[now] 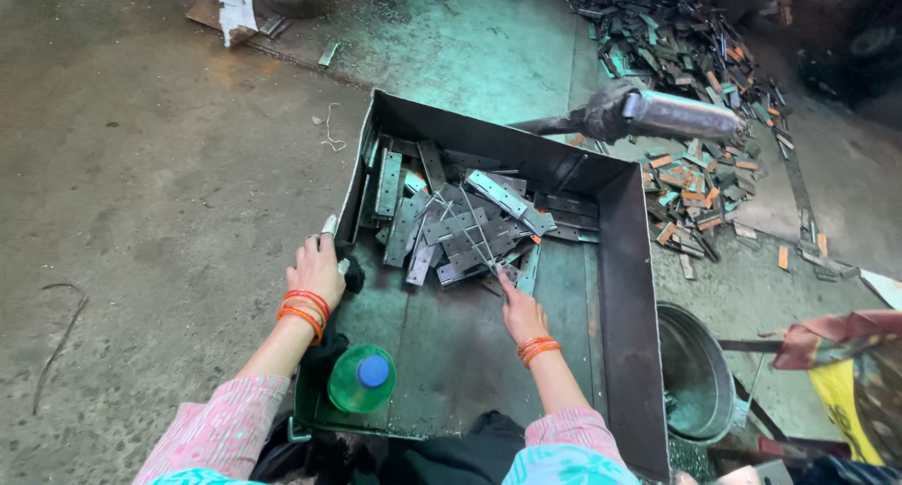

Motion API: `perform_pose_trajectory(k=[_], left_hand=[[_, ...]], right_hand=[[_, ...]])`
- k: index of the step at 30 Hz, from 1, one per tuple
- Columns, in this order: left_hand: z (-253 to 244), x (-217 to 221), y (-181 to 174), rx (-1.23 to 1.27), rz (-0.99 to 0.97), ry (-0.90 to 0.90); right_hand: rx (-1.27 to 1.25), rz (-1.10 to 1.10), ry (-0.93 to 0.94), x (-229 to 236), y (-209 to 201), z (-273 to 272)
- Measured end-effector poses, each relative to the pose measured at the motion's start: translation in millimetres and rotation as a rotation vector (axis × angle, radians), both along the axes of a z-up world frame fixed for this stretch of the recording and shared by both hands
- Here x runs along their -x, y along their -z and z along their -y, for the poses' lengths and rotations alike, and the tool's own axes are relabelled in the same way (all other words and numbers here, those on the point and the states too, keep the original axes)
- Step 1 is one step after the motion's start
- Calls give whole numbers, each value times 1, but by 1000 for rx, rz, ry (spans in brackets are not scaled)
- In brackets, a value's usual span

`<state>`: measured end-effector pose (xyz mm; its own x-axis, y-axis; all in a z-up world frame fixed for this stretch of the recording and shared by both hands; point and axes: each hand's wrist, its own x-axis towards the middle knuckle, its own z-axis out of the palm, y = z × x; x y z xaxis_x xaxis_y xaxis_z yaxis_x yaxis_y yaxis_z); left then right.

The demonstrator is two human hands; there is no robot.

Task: The person sits on the floor and repeatedly picks up rectangular metal pieces from a bin, places them into a press machine, and operates the lever to process them. The person handles the metal pieces one at a time and returns them to the bin after processing.

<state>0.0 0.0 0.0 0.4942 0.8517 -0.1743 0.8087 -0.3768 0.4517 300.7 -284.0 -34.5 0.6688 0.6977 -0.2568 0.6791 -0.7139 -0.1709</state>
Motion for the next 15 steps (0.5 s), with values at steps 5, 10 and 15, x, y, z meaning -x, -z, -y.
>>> perform_pose_trajectory(k=[5, 10, 15], left_hand=[[0, -1, 5, -39, 39, -29], [-2, -1, 11, -24, 42, -30], [-5, -2, 9, -20, 32, -23]], right_hand=[[2, 24, -49, 37, -31, 66], [-41, 26, 32, 93, -46, 131], [33, -25, 216, 142, -67, 181]])
